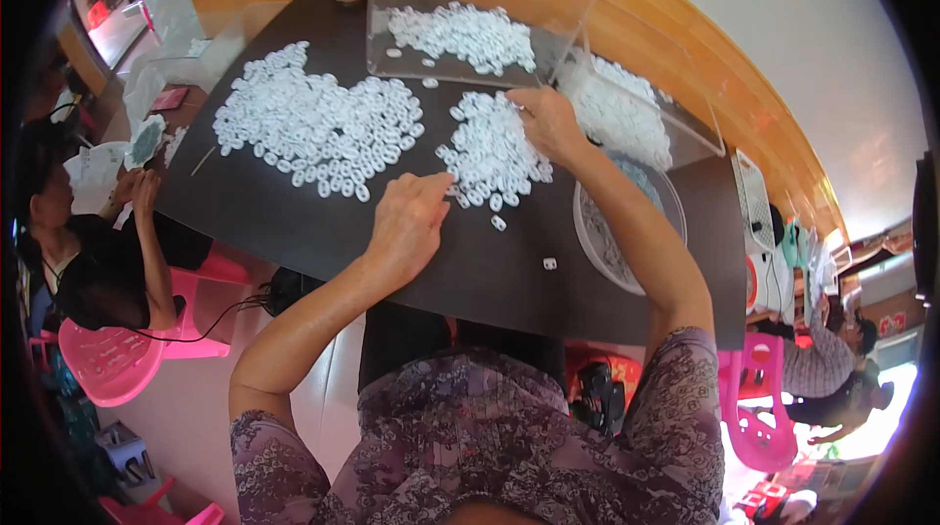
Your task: Manually assembling small white plastic components by inserting metal pins into them.
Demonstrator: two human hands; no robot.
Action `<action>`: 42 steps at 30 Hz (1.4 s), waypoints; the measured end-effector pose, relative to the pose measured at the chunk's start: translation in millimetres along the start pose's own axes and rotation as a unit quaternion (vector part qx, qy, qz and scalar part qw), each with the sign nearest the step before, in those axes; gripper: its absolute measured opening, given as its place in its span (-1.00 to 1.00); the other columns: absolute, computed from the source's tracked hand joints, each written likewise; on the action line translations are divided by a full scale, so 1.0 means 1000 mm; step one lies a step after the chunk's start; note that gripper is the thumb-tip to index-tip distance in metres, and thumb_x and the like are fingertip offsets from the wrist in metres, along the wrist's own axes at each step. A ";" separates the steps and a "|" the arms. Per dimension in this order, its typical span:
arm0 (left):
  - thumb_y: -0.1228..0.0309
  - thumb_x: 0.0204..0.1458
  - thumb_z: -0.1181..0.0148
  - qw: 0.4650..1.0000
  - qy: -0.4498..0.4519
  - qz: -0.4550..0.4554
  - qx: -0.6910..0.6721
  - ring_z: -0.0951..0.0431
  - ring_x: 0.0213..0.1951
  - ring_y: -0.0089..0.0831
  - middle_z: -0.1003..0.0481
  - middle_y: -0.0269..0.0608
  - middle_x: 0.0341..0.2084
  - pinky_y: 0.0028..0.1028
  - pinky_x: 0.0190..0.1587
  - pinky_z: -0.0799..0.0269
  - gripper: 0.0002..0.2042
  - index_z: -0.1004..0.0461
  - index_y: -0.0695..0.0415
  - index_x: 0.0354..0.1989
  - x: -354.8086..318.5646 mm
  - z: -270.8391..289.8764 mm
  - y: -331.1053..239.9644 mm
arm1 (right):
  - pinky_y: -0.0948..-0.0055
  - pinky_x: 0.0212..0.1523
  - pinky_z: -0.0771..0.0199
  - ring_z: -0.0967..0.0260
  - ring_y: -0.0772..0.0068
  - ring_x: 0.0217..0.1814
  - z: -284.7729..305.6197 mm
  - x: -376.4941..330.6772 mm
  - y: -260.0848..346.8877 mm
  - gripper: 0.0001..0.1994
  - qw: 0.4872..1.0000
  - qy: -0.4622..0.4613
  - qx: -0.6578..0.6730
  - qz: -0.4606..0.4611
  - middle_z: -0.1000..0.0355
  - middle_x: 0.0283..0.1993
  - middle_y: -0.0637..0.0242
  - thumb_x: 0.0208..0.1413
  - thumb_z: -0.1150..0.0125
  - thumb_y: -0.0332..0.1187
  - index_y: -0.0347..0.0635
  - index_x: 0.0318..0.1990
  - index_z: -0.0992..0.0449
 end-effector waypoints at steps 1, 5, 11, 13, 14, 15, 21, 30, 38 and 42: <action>0.60 -0.11 -0.15 0.999 -0.024 -0.029 0.003 -0.43 -0.31 -0.15 -0.45 -0.11 -0.43 -0.28 -0.28 -0.33 -0.71 -0.44 0.18 -0.15 -0.002 0.005 -0.007 | 0.21 -0.21 -0.37 -0.39 0.00 -0.26 0.011 -0.007 0.007 -0.78 1.000 0.008 0.019 -0.017 -0.47 -0.35 0.04 -0.08 -0.12 -0.48 -0.15 -0.21 -0.54; 0.62 -0.16 -0.18 0.996 -0.047 -0.070 -0.042 -0.42 -0.47 -0.23 -0.44 -0.18 -0.55 -0.35 -0.42 -0.31 -0.80 -0.49 0.18 -0.30 -0.017 0.015 -0.032 | 0.26 -0.25 -0.36 -0.38 0.10 -0.29 0.040 -0.056 0.045 -0.83 0.995 0.066 0.066 0.024 -0.47 -0.38 0.15 -0.06 -0.16 -0.45 -0.18 -0.27 -0.56; 0.52 -0.24 -0.19 0.981 -0.020 -0.193 -0.022 -0.38 -0.42 -0.29 -0.41 -0.28 -0.51 -0.37 -0.37 -0.27 -0.81 -0.50 0.12 -0.37 -0.017 -0.050 -0.108 | 0.31 -0.30 -0.36 -0.38 0.19 -0.34 0.081 -0.107 0.064 -0.86 0.996 0.032 0.088 -0.012 -0.44 -0.45 0.20 -0.08 -0.21 -0.48 -0.18 -0.31 -0.55; 0.51 -0.29 -0.16 0.975 0.010 -0.221 0.013 -0.32 -0.38 -0.29 -0.34 -0.29 -0.50 -0.36 -0.33 -0.24 -0.82 -0.48 0.13 -0.41 -0.013 -0.085 -0.122 | 0.33 -0.32 -0.36 -0.39 0.21 -0.36 0.088 -0.115 0.060 -0.86 0.994 0.020 0.099 -0.044 -0.44 -0.45 0.20 -0.08 -0.22 -0.48 -0.19 -0.31 -0.55; 0.51 -0.30 -0.10 0.968 0.012 -0.247 0.035 -0.28 -0.39 -0.29 -0.28 -0.25 -0.53 -0.36 -0.30 -0.22 -0.85 -0.44 0.17 -0.46 -0.012 -0.099 -0.129 | 0.35 -0.33 -0.36 -0.39 0.21 -0.37 0.094 -0.119 0.059 -0.86 0.995 0.002 0.098 -0.033 -0.44 -0.45 0.20 -0.08 -0.23 -0.49 -0.19 -0.31 -0.55; 0.51 -0.30 -0.10 0.967 0.007 -0.252 0.031 -0.28 -0.39 -0.29 -0.28 -0.25 -0.53 -0.36 -0.30 -0.22 -0.85 -0.44 0.17 -0.46 -0.013 -0.106 -0.130 | 0.37 -0.35 -0.36 -0.39 0.22 -0.38 0.102 -0.122 0.059 -0.87 0.995 -0.017 0.096 -0.022 -0.44 -0.45 0.21 -0.08 -0.24 -0.49 -0.20 -0.31 -0.55; 0.49 -0.26 -0.08 0.954 0.051 -0.282 0.085 -0.31 -0.38 -0.28 -0.31 -0.17 -0.57 -0.35 -0.32 -0.20 -0.96 -0.39 0.17 -0.59 -0.012 -0.125 -0.135 | 0.44 -0.33 -0.38 -0.41 0.31 -0.36 0.132 -0.161 0.018 -0.87 0.986 -0.049 0.116 -0.107 -0.46 -0.41 0.22 -0.05 -0.24 -0.51 -0.26 -0.30 -0.55; 0.55 -0.36 -0.18 0.964 0.056 -0.240 0.100 -0.30 -0.45 -0.24 -0.26 -0.19 -0.58 -0.34 -0.39 -0.20 -0.86 -0.32 0.15 -0.63 -0.026 -0.099 -0.119 | 0.22 -0.28 -0.38 -0.40 0.12 -0.33 0.097 -0.192 -0.014 -0.92 0.984 -0.033 0.070 -0.163 -0.46 -0.47 0.19 -0.19 -0.23 -0.44 -0.19 -0.47 -0.56; 0.53 -0.27 -0.29 0.989 0.021 -0.024 -0.142 -0.41 -0.51 -0.24 -0.34 -0.25 -0.62 -0.31 -0.45 -0.30 -0.85 -0.42 0.12 -0.53 -0.032 -0.060 -0.082 | 0.20 -0.31 -0.32 -0.35 0.11 -0.33 0.062 -0.177 -0.013 -0.95 0.993 0.000 -0.053 -0.105 -0.39 -0.51 0.23 -0.17 -0.21 -0.43 -0.09 -0.47 -0.56; 0.58 -0.24 -0.29 0.981 0.022 0.008 -0.195 -0.42 -0.54 -0.27 -0.38 -0.24 -0.62 -0.38 -0.48 -0.30 -0.86 -0.45 0.17 -0.49 -0.036 -0.050 -0.074 | 0.21 -0.31 -0.31 -0.34 0.12 -0.34 0.072 -0.176 -0.015 -0.93 0.994 -0.010 -0.059 -0.094 -0.37 -0.49 0.24 -0.18 -0.22 -0.45 -0.06 -0.47 -0.56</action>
Point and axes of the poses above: each hand's wrist, its own x-axis towards the middle knuckle, its own z-axis out of the back of the hand, y = z × x, the point moved 9 cm from there along x, towards the middle knuckle
